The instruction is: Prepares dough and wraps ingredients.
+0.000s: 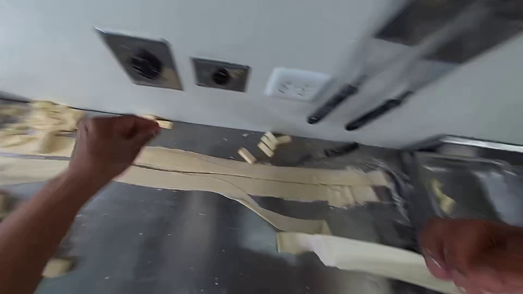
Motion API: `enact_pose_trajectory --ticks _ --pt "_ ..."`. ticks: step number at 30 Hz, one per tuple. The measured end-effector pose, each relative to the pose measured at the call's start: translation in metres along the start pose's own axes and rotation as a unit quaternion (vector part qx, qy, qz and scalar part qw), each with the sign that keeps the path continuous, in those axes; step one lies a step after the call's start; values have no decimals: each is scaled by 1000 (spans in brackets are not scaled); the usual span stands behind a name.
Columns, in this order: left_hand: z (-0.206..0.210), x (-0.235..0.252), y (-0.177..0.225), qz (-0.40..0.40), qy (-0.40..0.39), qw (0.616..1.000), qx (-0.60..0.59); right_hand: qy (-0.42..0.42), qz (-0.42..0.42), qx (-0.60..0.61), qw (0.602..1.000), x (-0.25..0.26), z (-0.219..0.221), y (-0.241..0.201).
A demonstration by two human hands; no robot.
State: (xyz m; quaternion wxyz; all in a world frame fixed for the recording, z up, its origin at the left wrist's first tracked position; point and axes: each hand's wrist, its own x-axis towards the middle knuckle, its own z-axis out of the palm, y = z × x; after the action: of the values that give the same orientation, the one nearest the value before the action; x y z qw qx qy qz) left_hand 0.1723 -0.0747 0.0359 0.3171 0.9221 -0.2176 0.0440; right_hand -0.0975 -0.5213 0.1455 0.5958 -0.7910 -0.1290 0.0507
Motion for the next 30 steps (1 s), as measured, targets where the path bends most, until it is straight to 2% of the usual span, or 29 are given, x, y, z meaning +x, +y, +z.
enact_pose_trajectory --ticks 2,5,8,11,13,15,16,19,21,25,27,30 --pt "51 -43 71 104 -25 981 -164 20 -37 15 999 17 5 -19" --pt "100 -84 169 167 -83 913 -362 38 -103 -17 994 38 15 -44" --pt "94 -99 234 175 -55 869 -459 68 -150 -71 984 60 27 -72" --pt "74 -107 255 151 -26 861 -486 75 -164 -78 980 85 50 -101" --pt "62 -111 260 118 2 871 -477 88 -152 -84 981 103 72 -122" --pt "47 -112 263 79 30 876 -475 62 -131 -87 986 122 89 -140" --pt "39 -112 264 53 29 866 -496 36 -122 -95 987 131 93 -145" --pt "12 -116 262 -61 19 780 -622 -19 -63 -127 990 155 93 -133" --pt "-7 -120 251 -123 38 724 -678 -40 -9 -90 995 153 94 -88" --pt "-31 -122 200 -187 132 688 -689 -217 37 40 975 113 137 52" --pt "-34 -120 166 -232 192 674 -674 -262 99 52 959 96 162 83" --pt "-27 -122 103 -292 278 650 -644 -309 160 31 937 81 165 114"
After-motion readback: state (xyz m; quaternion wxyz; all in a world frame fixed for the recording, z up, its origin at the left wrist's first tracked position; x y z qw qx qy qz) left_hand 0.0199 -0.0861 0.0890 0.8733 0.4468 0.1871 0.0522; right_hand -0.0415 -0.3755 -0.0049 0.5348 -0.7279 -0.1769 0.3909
